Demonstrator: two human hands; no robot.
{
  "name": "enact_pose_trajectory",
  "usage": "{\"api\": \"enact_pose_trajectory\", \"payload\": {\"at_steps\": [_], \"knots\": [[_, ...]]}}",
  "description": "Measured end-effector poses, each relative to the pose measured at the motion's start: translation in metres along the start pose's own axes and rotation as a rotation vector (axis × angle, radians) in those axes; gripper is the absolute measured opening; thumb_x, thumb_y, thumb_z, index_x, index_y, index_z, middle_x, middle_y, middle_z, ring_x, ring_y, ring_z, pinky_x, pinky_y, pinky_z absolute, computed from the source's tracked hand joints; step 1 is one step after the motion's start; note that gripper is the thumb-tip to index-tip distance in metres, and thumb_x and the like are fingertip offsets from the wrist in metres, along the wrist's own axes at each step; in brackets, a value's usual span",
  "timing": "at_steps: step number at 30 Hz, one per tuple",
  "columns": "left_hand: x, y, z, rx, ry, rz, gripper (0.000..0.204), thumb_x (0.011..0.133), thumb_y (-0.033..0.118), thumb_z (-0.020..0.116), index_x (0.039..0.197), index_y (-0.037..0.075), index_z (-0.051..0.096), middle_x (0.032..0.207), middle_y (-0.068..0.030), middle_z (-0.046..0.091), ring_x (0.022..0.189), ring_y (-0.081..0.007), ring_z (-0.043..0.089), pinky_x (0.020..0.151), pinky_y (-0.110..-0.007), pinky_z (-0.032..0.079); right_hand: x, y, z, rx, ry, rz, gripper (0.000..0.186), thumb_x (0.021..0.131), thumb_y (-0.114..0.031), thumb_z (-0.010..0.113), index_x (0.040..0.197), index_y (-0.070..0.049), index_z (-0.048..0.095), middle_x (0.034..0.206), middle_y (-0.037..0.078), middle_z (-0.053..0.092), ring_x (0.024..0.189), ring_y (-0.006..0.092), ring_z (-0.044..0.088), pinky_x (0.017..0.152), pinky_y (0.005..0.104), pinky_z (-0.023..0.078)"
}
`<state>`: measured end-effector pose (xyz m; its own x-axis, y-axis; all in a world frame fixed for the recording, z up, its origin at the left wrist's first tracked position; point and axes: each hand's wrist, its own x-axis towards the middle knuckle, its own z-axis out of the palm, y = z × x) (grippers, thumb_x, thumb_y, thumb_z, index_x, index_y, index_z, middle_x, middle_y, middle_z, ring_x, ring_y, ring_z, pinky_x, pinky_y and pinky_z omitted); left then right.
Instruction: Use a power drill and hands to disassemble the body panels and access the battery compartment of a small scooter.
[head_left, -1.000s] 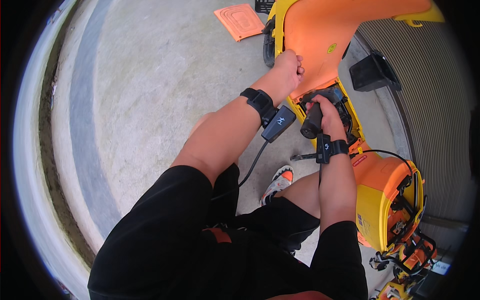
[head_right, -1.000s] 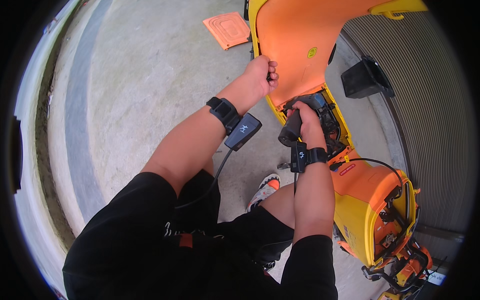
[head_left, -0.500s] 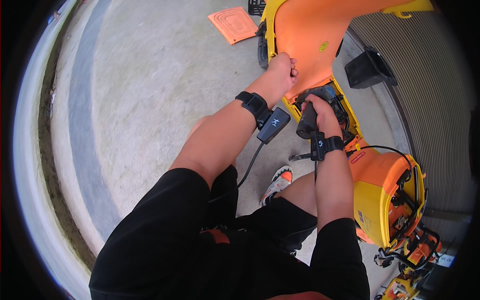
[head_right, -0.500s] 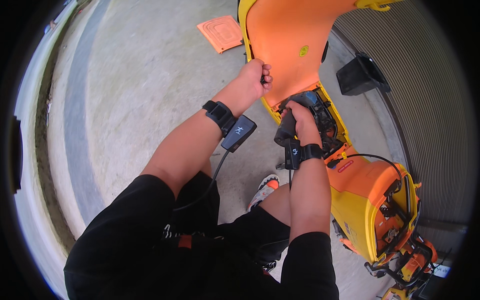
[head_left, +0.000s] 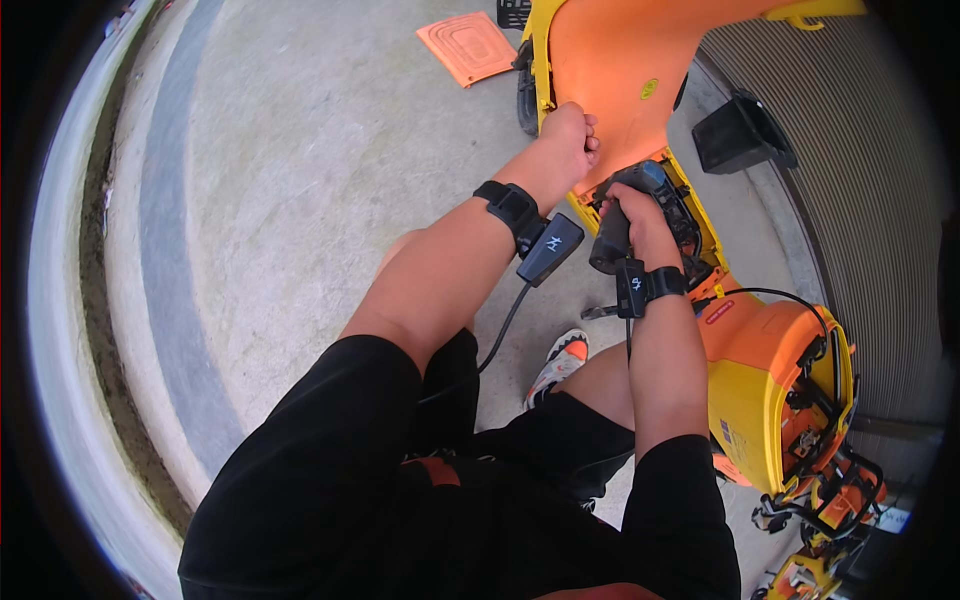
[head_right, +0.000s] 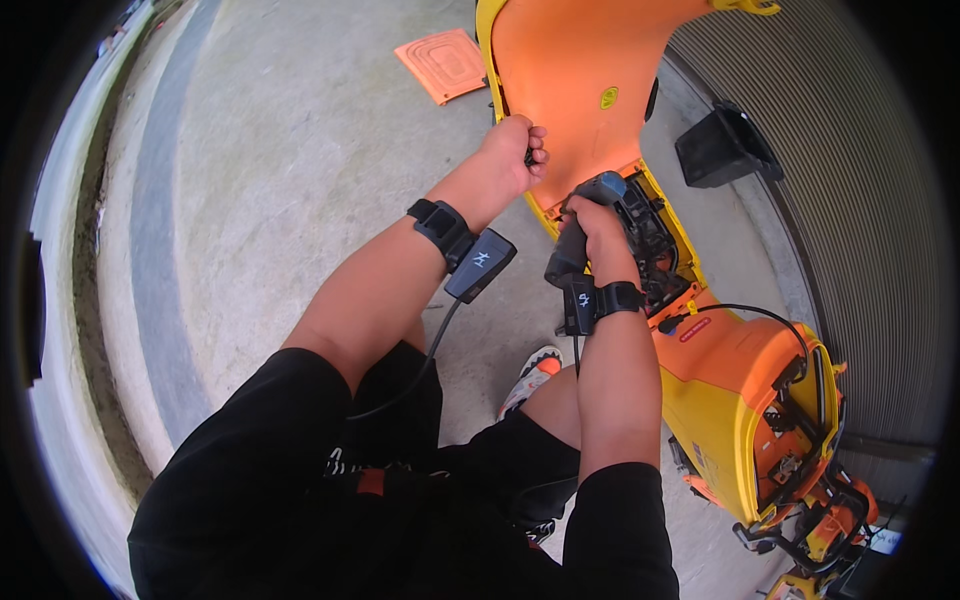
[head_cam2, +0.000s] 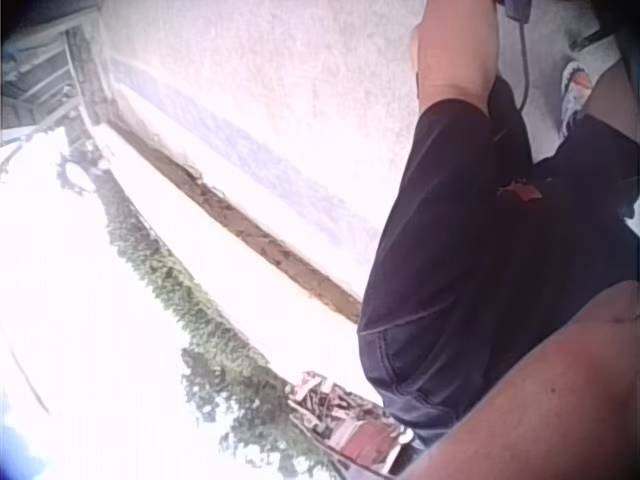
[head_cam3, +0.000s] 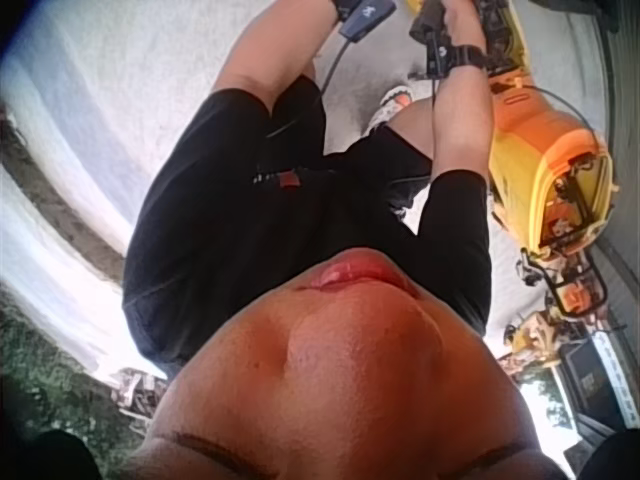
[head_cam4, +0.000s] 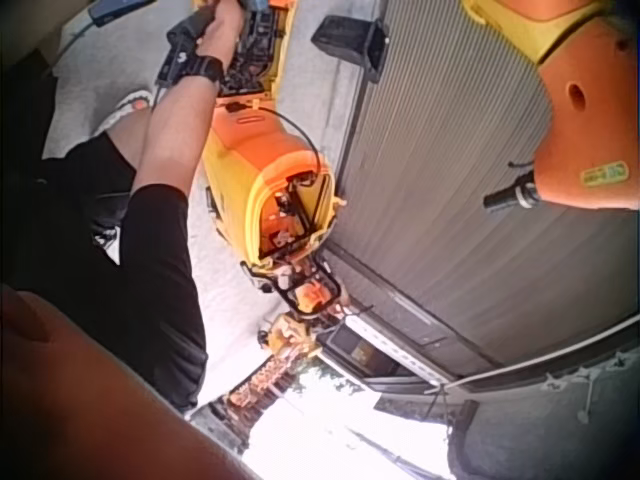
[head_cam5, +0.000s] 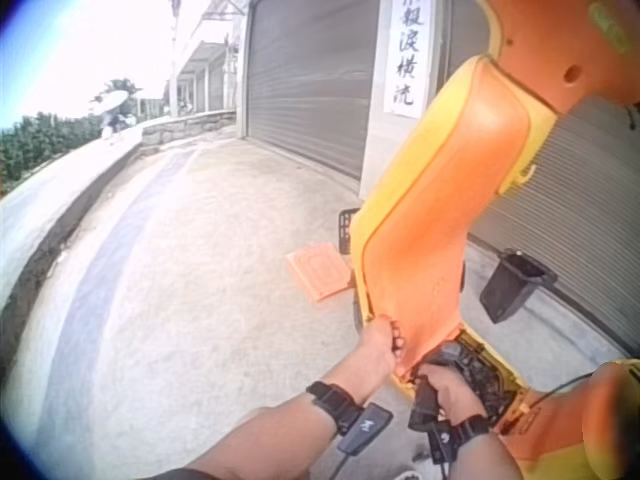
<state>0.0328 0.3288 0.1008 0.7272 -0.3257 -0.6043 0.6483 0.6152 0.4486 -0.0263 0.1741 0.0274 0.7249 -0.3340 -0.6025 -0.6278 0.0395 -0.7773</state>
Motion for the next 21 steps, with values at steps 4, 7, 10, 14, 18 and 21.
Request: {"api": "enact_pose_trajectory", "payload": {"at_steps": [4, 7, 10, 14, 18, 21], "knots": [[0.0, 0.0026, -0.0011, 0.003, 0.012, -0.003, 0.016, 0.088, 0.016, 0.037, 0.078, 0.008, 0.046, 0.058, 0.0003, 0.038, 0.046, -0.0119, 0.035, 0.042, -0.027, 0.025, -0.0007, 0.0003, -0.0066, 0.058, -0.028, 0.069, 0.01, 0.076, -0.014, 0.058, 0.078, -0.004, 0.056, 0.064, 0.008, 0.059, 0.054, 0.0192, 0.057, 0.052, 0.0309, 0.05], [-0.0002, 0.0028, -0.0011, 0.008, 0.013, 0.002, 0.016, 0.088, 0.016, 0.037, 0.078, 0.008, 0.045, 0.058, 0.0004, 0.038, 0.046, -0.0118, 0.035, 0.041, -0.027, 0.025, -0.0022, 0.0005, -0.01, 0.091, -0.031, 0.086, 0.01, 0.076, -0.014, 0.058, 0.077, -0.005, 0.056, 0.063, 0.008, 0.059, 0.053, 0.0194, 0.057, 0.052, 0.031, 0.05], [-0.0003, 0.0012, -0.0004, 0.001, 0.013, 0.004, 0.015, 0.088, 0.017, 0.037, 0.079, 0.008, 0.045, 0.058, 0.0005, 0.038, 0.046, -0.0118, 0.035, 0.041, -0.027, 0.025, -0.0023, 0.0004, -0.0094, 0.125, -0.019, 0.09, 0.009, 0.076, -0.014, 0.058, 0.077, -0.005, 0.055, 0.063, 0.008, 0.059, 0.053, 0.0194, 0.057, 0.052, 0.0312, 0.05], [-0.0003, -0.0002, 0.0004, 0.012, 0.007, 0.005, 0.015, 0.088, 0.017, 0.038, 0.079, 0.008, 0.045, 0.057, 0.0006, 0.038, 0.046, -0.0118, 0.035, 0.042, -0.027, 0.025, 0.0004, 0.0009, -0.0033, 0.066, -0.015, 0.055, 0.008, 0.076, -0.013, 0.058, 0.076, -0.005, 0.055, 0.063, 0.008, 0.059, 0.052, 0.0193, 0.057, 0.052, 0.0312, 0.049], [-0.0006, -0.0011, 0.0006, 0.013, 0.007, 0.005, 0.015, 0.088, 0.017, 0.038, 0.079, 0.009, 0.045, 0.058, 0.0006, 0.037, 0.046, -0.0118, 0.035, 0.042, -0.027, 0.025, 0.0018, 0.0021, -0.0003, 0.003, 0.016, 0.023, 0.009, 0.076, -0.014, 0.057, 0.074, -0.005, 0.056, 0.062, 0.008, 0.058, 0.052, 0.0194, 0.056, 0.052, 0.0307, 0.049], [-0.0008, -0.0003, 0.0002, 0.011, 0.008, 0.003, 0.015, 0.088, 0.017, 0.038, 0.079, 0.009, 0.045, 0.058, 0.0006, 0.037, 0.046, -0.0117, 0.035, 0.042, -0.027, 0.025, 0.0012, 0.0012, -0.0045, 0.008, -0.013, 0.06, 0.01, 0.077, -0.015, 0.056, 0.073, -0.005, 0.056, 0.061, 0.008, 0.058, 0.052, 0.0191, 0.056, 0.052, 0.0302, 0.049]]}}
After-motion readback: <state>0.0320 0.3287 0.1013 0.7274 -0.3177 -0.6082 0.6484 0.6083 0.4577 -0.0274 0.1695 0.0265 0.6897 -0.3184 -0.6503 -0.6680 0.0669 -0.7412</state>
